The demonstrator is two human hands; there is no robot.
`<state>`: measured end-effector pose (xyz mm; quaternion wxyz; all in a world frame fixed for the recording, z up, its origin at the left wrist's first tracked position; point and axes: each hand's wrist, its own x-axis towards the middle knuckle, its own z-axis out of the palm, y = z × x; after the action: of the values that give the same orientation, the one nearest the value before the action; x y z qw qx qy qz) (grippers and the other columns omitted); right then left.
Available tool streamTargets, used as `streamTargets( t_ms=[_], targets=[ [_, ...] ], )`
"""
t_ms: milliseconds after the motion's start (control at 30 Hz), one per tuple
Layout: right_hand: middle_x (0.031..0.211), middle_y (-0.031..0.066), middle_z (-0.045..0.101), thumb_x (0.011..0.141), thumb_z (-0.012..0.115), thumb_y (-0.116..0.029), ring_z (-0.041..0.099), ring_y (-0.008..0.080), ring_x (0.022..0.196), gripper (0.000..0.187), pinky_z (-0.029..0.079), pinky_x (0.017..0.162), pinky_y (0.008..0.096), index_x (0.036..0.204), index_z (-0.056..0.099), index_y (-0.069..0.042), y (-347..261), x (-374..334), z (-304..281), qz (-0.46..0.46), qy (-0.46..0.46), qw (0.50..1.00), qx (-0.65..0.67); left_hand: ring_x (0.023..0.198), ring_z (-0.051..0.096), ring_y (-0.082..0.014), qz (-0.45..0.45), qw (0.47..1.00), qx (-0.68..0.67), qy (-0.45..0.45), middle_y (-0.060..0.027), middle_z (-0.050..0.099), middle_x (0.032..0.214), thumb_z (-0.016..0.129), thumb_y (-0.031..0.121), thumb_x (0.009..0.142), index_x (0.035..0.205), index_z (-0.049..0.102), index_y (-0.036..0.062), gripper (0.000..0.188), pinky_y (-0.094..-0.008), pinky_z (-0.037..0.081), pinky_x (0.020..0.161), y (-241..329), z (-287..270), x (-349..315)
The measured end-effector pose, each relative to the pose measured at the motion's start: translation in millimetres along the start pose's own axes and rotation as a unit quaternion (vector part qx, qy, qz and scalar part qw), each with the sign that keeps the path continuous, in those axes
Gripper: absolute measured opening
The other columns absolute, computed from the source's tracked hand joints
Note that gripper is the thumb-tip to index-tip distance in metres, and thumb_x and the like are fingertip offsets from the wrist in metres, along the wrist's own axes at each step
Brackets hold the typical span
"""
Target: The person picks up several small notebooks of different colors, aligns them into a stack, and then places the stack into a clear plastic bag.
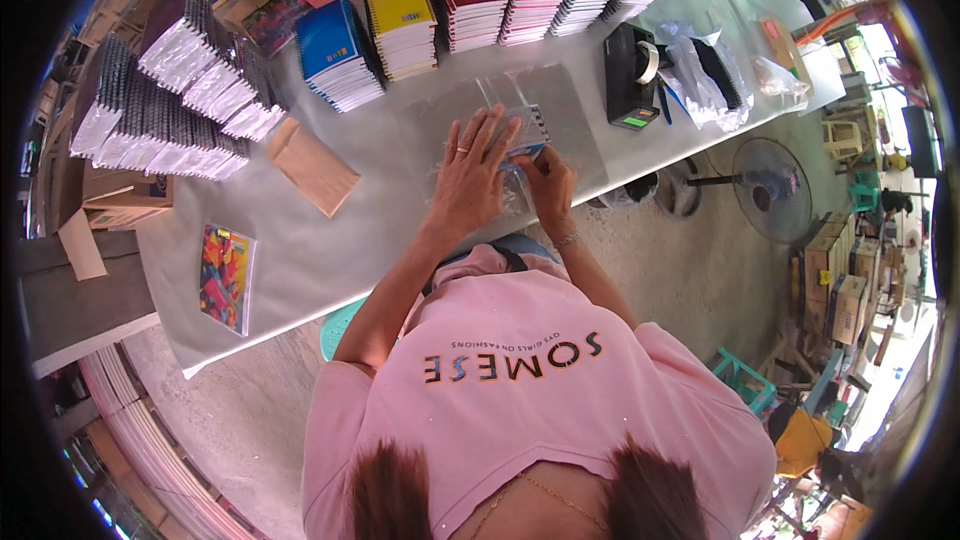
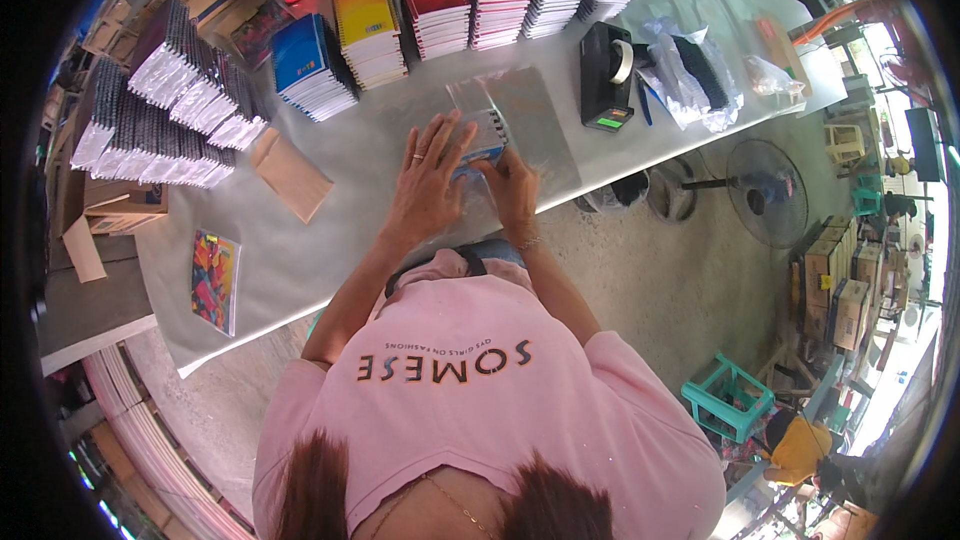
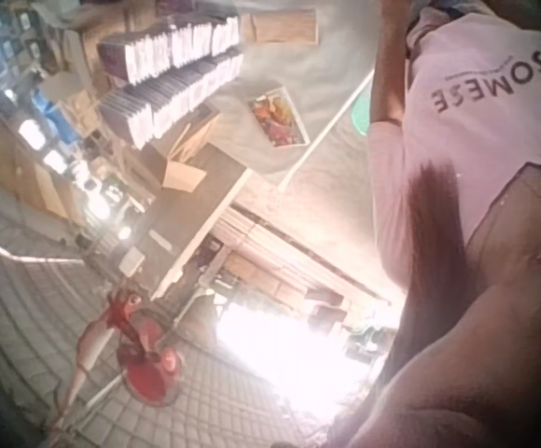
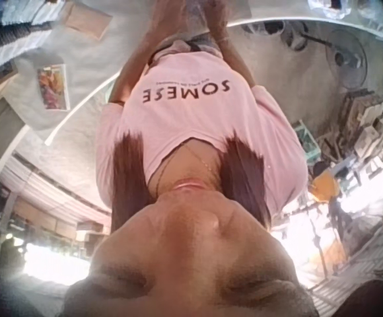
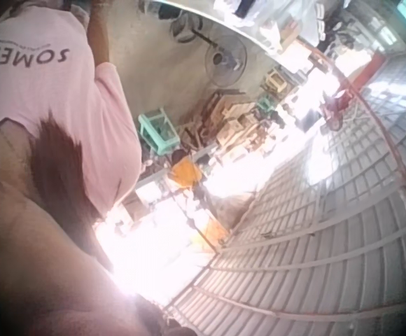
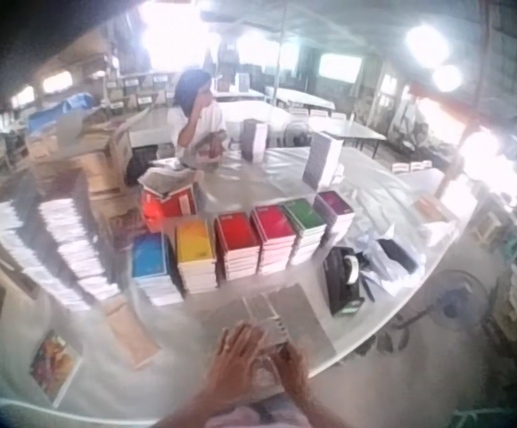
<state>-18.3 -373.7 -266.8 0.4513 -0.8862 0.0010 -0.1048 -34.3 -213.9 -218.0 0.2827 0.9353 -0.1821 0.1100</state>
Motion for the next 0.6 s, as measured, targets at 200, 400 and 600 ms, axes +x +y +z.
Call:
streamTargets(
  t_ms=[200,400,600],
  targets=[
    [0.07,0.002,0.053,0.099,0.048,-0.04,0.056,0.0123,0.058,0.038,0.047,0.054,0.027,0.108,0.059,-0.004,35.9,16.9,-19.6,0.148,-0.018,0.968,0.201,0.14,0.027,-0.0319,-0.132,0.935,-0.303,0.125,-0.0172,0.03,0.149,0.064,0.041,0.087,0.148,0.03,0.0092,0.076,-0.0447,0.019,0.115,-6.3,8.8,-1.6],
    [0.113,0.0125,0.053,0.087,0.035,-0.075,0.062,0.0167,0.078,0.08,0.055,0.067,0.0285,0.135,0.041,-0.011,-12.5,55.0,-47.4,0.275,-0.285,0.847,0.355,0.13,0.037,-0.0286,-0.465,0.659,-0.584,0.085,-0.0152,0.044,0.136,0.038,0.071,0.089,0.139,0.043,0.007,0.081,-0.0426,0.026,0.11,-20.8,50.0,-5.2],
    [0.102,0.0026,0.057,0.091,0.06,-0.038,0.059,0.0107,0.075,0.03,0.052,0.059,0.0268,0.104,0.05,-0.013,-9.1,54.6,-41.9,0.238,-0.34,0.831,0.371,0.121,0.044,-0.0202,-0.334,0.619,-0.694,0.152,-0.0063,0.047,0.129,0.042,0.062,0.094,0.13,0.048,0.0112,0.062,-0.0352,0.037,0.099,-6.4,52.9,-35.4]
  ],
)
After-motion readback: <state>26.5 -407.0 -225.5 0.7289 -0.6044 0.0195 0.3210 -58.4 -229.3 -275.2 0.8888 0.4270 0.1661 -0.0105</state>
